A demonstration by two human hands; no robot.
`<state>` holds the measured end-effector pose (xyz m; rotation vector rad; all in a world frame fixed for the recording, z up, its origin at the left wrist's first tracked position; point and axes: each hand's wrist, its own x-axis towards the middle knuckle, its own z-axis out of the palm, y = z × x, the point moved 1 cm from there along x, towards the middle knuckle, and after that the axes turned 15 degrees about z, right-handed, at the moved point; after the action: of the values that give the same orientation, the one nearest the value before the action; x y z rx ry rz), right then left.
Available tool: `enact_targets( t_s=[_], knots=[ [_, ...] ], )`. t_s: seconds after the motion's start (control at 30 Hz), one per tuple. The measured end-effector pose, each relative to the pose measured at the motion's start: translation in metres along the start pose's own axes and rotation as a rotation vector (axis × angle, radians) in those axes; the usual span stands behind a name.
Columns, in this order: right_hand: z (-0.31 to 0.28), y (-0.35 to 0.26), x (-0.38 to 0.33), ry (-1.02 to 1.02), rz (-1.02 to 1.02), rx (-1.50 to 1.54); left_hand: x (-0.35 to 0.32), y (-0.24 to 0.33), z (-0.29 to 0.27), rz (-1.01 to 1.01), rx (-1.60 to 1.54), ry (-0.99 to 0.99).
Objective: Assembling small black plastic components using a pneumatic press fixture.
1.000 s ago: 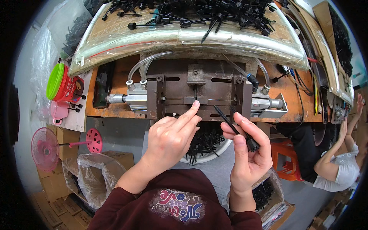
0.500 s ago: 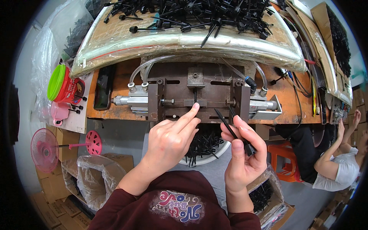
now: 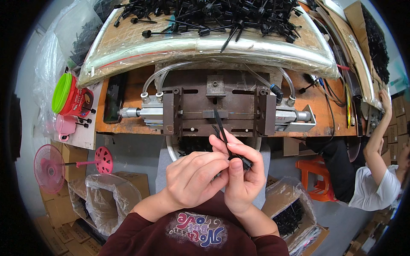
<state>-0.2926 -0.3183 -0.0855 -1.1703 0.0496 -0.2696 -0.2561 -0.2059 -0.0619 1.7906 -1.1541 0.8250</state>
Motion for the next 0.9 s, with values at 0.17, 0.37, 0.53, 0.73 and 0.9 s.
enact_targets(
  t_s=[0.17, 0.37, 0.53, 0.73, 0.9],
  knots=[
    [-0.013, -0.003, 0.002, 0.045, -0.11, -0.206, 0.002, -0.001, -0.016, -0.107, -0.071, -0.078],
    [-0.027, -0.012, 0.005, 0.11, -0.199, -0.359, -0.01, -0.018, -0.013, -0.13, 0.134, -0.322],
    [-0.025, -0.015, 0.0, 0.06, -0.193, -0.395, -0.013, -0.025, -0.002, -0.089, 0.203, -0.396],
    [-0.022, -0.019, -0.001, 0.079, -0.079, -0.349, -0.009, -0.025, -0.004, -0.106, 0.221, -0.482],
    [-0.02, -0.019, -0.002, 0.058, -0.049, -0.315, -0.008, -0.029, 0.002, -0.072, 0.268, -0.496]
  ],
)
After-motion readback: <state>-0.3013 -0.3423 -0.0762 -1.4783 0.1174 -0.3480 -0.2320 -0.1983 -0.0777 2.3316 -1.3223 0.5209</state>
